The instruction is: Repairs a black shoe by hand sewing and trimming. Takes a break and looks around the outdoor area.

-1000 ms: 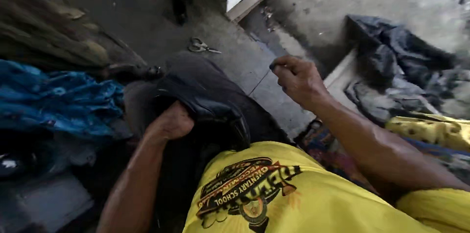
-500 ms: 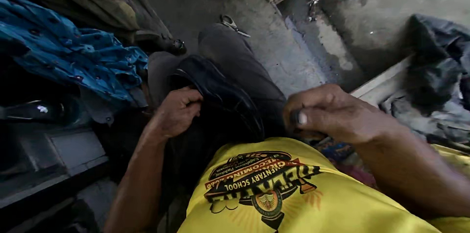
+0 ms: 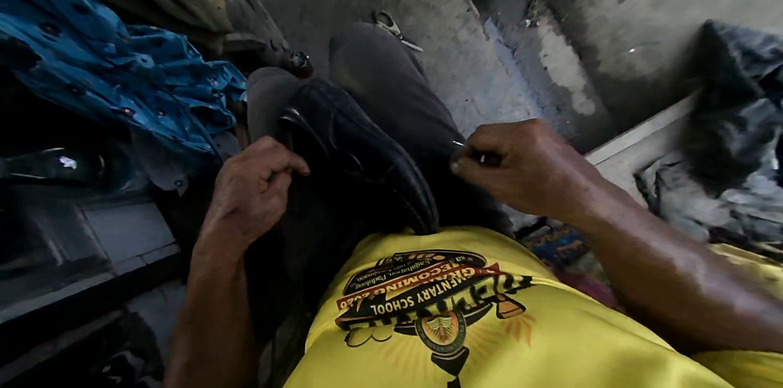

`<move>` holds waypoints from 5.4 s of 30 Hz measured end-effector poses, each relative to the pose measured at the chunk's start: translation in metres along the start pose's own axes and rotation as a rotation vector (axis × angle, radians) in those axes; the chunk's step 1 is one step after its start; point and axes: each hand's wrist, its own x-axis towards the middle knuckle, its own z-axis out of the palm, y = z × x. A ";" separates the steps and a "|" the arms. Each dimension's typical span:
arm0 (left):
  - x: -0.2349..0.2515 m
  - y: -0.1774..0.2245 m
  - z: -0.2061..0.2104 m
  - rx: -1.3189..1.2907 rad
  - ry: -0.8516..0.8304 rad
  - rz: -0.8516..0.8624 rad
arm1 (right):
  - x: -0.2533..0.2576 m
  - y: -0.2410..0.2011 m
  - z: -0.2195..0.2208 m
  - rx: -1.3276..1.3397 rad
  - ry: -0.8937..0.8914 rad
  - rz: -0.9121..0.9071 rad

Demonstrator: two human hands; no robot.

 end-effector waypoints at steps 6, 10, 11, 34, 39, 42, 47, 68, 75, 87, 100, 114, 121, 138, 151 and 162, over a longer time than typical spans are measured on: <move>-0.005 0.004 -0.003 0.089 0.047 -0.002 | 0.002 -0.002 0.013 0.483 -0.186 -0.044; 0.008 0.012 0.013 -0.144 -0.022 0.006 | 0.003 -0.003 0.018 0.476 -0.134 -0.096; 0.012 0.012 0.019 -0.178 -0.065 0.009 | 0.004 -0.003 0.019 0.485 -0.136 -0.099; 0.018 0.009 0.008 -0.098 -0.183 -0.070 | -0.041 0.083 -0.088 1.069 -0.103 -0.057; 0.017 0.004 0.003 -0.064 -0.129 -0.077 | -0.024 0.075 -0.072 0.036 0.146 0.204; 0.019 0.003 0.004 -0.014 -0.089 -0.050 | -0.002 0.036 -0.026 0.178 0.004 0.059; 0.018 -0.034 -0.043 0.228 0.090 -0.521 | 0.020 -0.004 0.020 0.436 -0.252 0.006; 0.014 0.118 0.091 0.219 0.013 0.371 | 0.120 -0.027 0.013 0.985 -0.377 0.222; 0.008 0.108 0.079 -0.016 -0.016 0.294 | 0.118 -0.013 0.009 0.844 -0.285 0.073; 0.045 0.004 -0.024 -1.510 0.468 -0.104 | 0.035 0.002 0.012 0.347 -0.221 -0.086; 0.073 -0.066 -0.032 -1.337 0.622 -0.510 | 0.059 0.001 0.020 0.319 -0.469 -0.079; 0.037 0.022 0.047 -1.254 -0.285 -0.023 | 0.018 -0.022 0.022 0.239 -0.188 -0.271; 0.047 0.021 0.055 -1.249 -0.255 -0.097 | -0.013 0.013 0.047 0.334 0.128 -0.155; 0.049 0.020 0.054 -1.228 -0.267 -0.130 | -0.012 0.001 0.025 0.227 0.035 -0.363; 0.053 0.034 0.050 -1.187 -0.280 -0.134 | -0.005 -0.010 -0.003 0.026 -0.063 -0.365; 0.058 0.054 0.056 -1.010 -0.188 -0.141 | 0.017 -0.019 -0.025 -0.151 -0.193 -0.434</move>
